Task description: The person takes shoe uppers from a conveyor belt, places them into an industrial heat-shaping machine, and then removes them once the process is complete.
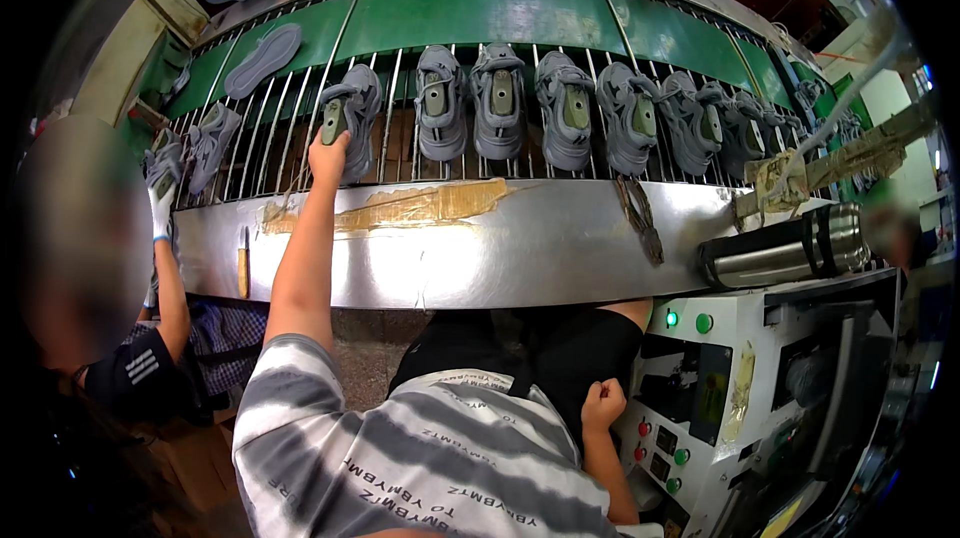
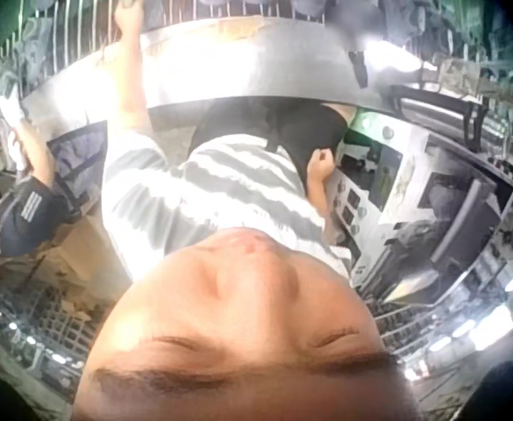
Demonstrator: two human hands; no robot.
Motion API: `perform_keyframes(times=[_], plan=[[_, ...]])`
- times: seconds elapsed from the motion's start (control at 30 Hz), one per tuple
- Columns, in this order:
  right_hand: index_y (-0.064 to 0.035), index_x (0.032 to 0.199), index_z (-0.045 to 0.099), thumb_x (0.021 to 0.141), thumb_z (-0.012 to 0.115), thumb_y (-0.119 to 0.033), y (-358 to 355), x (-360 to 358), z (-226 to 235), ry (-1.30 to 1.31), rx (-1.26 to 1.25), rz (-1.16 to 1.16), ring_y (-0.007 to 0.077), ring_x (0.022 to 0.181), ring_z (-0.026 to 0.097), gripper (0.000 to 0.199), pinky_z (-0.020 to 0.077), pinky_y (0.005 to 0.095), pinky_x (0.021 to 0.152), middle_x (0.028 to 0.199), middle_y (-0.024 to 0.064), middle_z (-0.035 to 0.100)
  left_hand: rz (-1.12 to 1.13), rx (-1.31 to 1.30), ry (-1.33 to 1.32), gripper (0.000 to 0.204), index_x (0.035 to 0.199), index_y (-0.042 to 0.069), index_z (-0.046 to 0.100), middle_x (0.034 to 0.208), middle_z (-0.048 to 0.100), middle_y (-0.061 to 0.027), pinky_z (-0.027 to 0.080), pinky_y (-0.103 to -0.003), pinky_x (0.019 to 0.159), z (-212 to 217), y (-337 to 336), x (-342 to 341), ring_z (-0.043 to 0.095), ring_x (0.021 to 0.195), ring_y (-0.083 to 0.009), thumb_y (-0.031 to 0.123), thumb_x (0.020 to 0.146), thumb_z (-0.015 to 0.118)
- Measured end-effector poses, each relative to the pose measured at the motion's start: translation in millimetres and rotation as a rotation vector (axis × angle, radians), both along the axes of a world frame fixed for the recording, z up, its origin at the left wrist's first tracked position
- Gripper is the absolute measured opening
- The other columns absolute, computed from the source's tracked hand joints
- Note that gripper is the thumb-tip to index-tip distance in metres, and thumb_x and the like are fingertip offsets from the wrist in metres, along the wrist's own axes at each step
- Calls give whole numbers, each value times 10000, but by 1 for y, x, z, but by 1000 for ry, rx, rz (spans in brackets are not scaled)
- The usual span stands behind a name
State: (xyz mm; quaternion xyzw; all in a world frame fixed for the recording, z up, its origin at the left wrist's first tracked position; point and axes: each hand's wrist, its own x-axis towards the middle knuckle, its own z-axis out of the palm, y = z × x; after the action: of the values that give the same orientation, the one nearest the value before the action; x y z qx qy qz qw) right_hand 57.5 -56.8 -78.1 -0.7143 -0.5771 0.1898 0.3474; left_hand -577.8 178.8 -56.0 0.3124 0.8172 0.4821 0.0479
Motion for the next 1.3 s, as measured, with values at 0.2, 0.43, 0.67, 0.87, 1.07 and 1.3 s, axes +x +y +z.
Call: perform_keyframes(times=[0.2,0.43,0.67,0.87,1.07,1.3], plan=[[-18,617,409,770,573,-46,-6,1,3,38,30,-25,122,458,346,225,297,311,445,504,55,347,-46,9,-22,490,1143,81,627,973,679,-205,482,-425,826,1,6,16,635,940,-396,348,737,694],[-15,614,407,767,579,-51,-9,2,2,89,45,-47,130,467,355,233,310,312,454,514,62,361,229,79,505,754,1311,-34,425,1223,529,-247,362,-457,1011,24,20,71,470,1175,-402,321,720,731],[-17,619,412,765,594,-65,-13,10,-1,105,34,-47,148,461,355,238,317,317,457,519,69,364,-294,141,323,716,1341,96,461,1377,365,-309,320,-475,1064,17,97,157,355,1287,-448,276,708,743],[-19,628,419,777,593,-61,-16,7,-1,125,-1,-95,132,463,353,233,313,313,454,518,63,362,-463,53,158,654,1314,152,516,1358,394,-307,398,-420,1021,-8,146,106,455,1215,-443,150,678,668],[-17,622,425,780,585,-55,-8,9,-2,162,-10,-89,120,470,361,228,314,309,452,519,60,371,-512,31,116,721,1393,123,434,1421,340,-295,328,-407,1082,-3,117,107,398,1287,-419,142,712,668],[-30,631,389,821,567,-55,-14,8,-8,155,43,-69,62,489,313,262,271,278,445,519,2,332,20,228,627,736,1386,-26,364,1422,361,-265,221,-499,1105,22,12,117,300,1331,-437,257,782,677]])
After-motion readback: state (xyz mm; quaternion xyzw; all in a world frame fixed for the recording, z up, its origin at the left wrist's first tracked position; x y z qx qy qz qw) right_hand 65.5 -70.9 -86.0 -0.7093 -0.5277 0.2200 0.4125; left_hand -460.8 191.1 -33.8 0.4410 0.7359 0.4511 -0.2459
